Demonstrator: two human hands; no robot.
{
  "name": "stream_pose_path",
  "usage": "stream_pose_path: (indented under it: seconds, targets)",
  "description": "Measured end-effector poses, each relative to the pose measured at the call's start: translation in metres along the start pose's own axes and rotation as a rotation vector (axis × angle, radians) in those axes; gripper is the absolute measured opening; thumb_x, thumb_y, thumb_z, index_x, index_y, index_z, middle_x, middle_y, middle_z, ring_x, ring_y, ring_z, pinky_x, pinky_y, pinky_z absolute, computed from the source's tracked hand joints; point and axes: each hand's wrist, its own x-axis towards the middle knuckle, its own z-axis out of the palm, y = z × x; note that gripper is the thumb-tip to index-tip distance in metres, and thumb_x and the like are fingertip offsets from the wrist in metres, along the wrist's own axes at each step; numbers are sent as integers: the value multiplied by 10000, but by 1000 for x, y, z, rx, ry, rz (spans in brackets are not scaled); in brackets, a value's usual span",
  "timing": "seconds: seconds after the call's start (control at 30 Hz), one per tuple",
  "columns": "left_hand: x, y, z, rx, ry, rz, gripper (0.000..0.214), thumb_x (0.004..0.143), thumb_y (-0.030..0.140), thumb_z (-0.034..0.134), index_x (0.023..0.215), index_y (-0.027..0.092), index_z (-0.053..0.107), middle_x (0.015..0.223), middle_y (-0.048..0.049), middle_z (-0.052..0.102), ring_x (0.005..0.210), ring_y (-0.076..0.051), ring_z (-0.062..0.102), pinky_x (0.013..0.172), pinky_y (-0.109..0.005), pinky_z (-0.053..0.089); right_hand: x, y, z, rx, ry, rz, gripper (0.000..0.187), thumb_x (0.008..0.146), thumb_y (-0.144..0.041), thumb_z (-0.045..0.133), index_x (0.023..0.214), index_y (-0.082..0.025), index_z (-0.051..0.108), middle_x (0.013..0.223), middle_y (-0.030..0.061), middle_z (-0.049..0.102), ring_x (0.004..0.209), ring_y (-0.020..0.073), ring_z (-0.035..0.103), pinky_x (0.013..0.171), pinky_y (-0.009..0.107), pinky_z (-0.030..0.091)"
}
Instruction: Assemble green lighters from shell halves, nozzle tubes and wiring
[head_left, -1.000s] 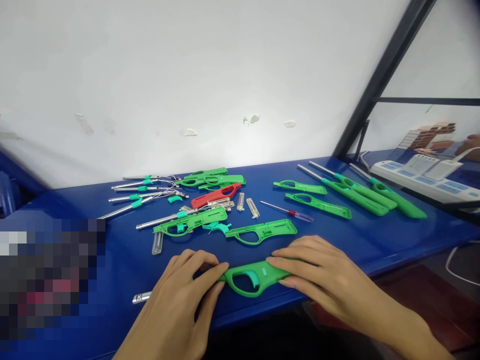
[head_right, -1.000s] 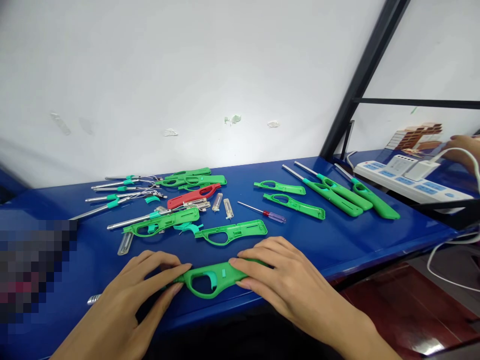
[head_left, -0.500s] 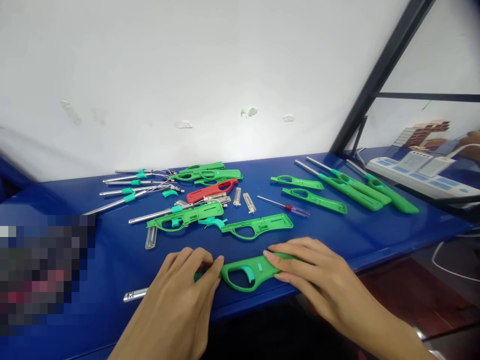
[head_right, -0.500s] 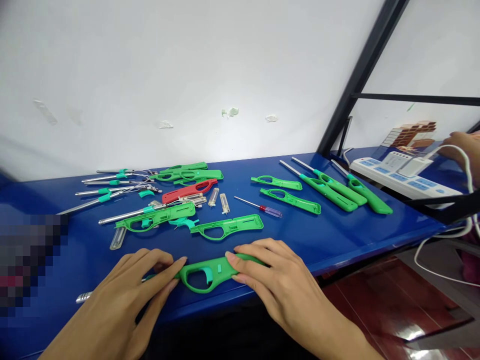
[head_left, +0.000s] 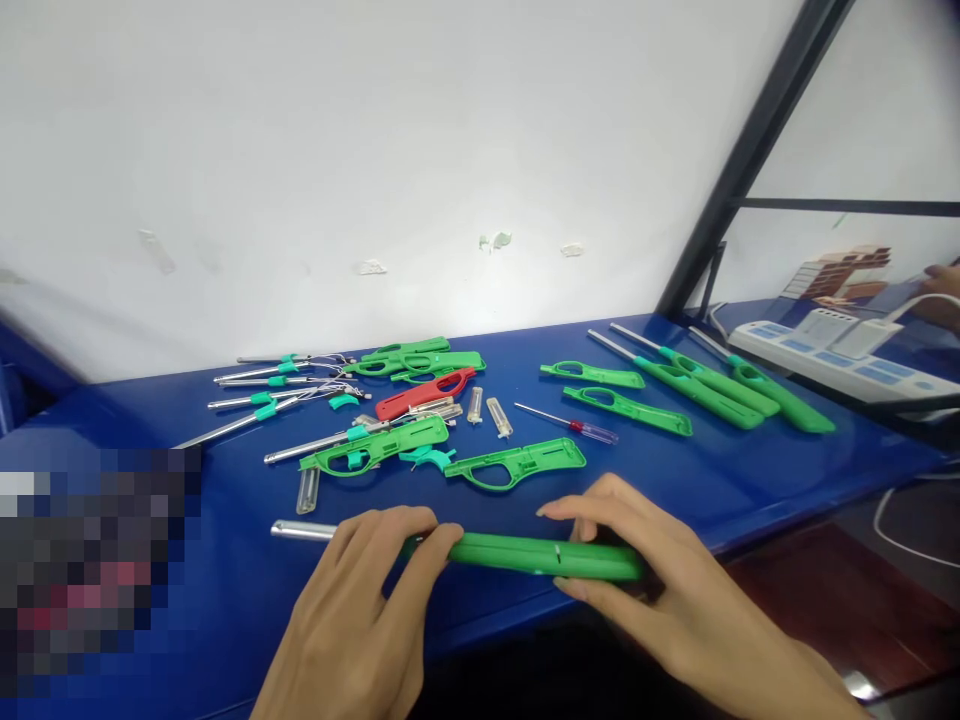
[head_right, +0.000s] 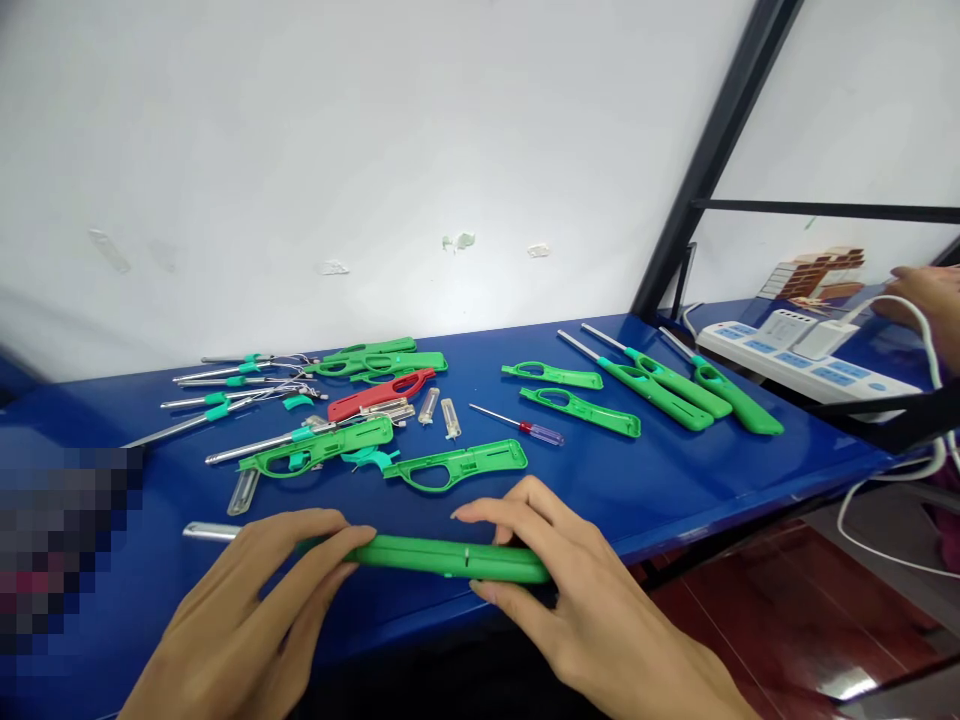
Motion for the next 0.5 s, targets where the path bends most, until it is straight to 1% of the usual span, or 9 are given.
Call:
stream_pose_path:
  seconds: [0.07,0.13,0.2,0.3,0.37,0.43,0.47,0.5]
  targets:
    - [0,2,-2,6,53,8,474,952,-76,544,1345,167,646,1260,-110,645,1176,-237,640,1042,-395,519,6,-6,1,25,-6,-20,414,987,-291,773,1370,-387,648,1203,-11,725,1053,164,718,935,247,569]
    - [-1,4,-3,1,50,13,505,945,-91,548,1366,172,637,1258,-106,646,1186,-230,639,1049,-388,517,12,-9,3,47,20,-67,317,968,-329,802,1276,-355,729,1175,-19,784,1022,169,745,932,239,578]
    - [-1,6,-3,-20,-2,8,516,956,-77,555,1397,182,623,1262,-109,648,1187,-232,637,1042,-394,520,15,-10,6,51,59,-113,220,984,-335,781,1203,-314,788,1046,-14,827,892,169,753,862,243,598]
    - [2,5,-3,-52,-66,9,471,1005,-18,545,1414,207,611,1245,-103,665,1162,-226,645,1031,-403,515,15,-7,7,50,83,-153,202,1014,-344,735,1179,-272,828,885,11,823,735,176,702,738,269,600]
    - [5,0,-5,-19,-70,10,436,1043,64,553,1451,214,581,1265,-108,674,1175,-245,643,1043,-432,497,14,-5,5,59,92,-155,204,1017,-359,728,1157,-262,841,836,16,812,695,174,674,697,272,587]
    - [7,-8,-10,51,-74,-10,426,1061,149,574,1482,210,553,1310,-118,677,1205,-281,636,1054,-469,475,13,-4,3,74,87,-141,185,1010,-365,739,1126,-268,846,817,1,804,680,160,664,691,257,575]
    - [8,-13,-13,78,-82,-15,405,1062,168,572,1465,208,567,1307,-115,685,1200,-290,640,1047,-476,472,13,-4,2,78,76,-132,176,1004,-368,749,1117,-275,847,808,-10,799,673,150,662,693,246,569]
    - [8,-17,-16,69,-109,2,355,1058,145,558,1401,222,606,1266,-92,704,1166,-278,657,1037,-468,470,12,-4,1,79,63,-121,169,999,-372,757,1111,-282,847,798,-21,793,667,141,662,695,236,564]
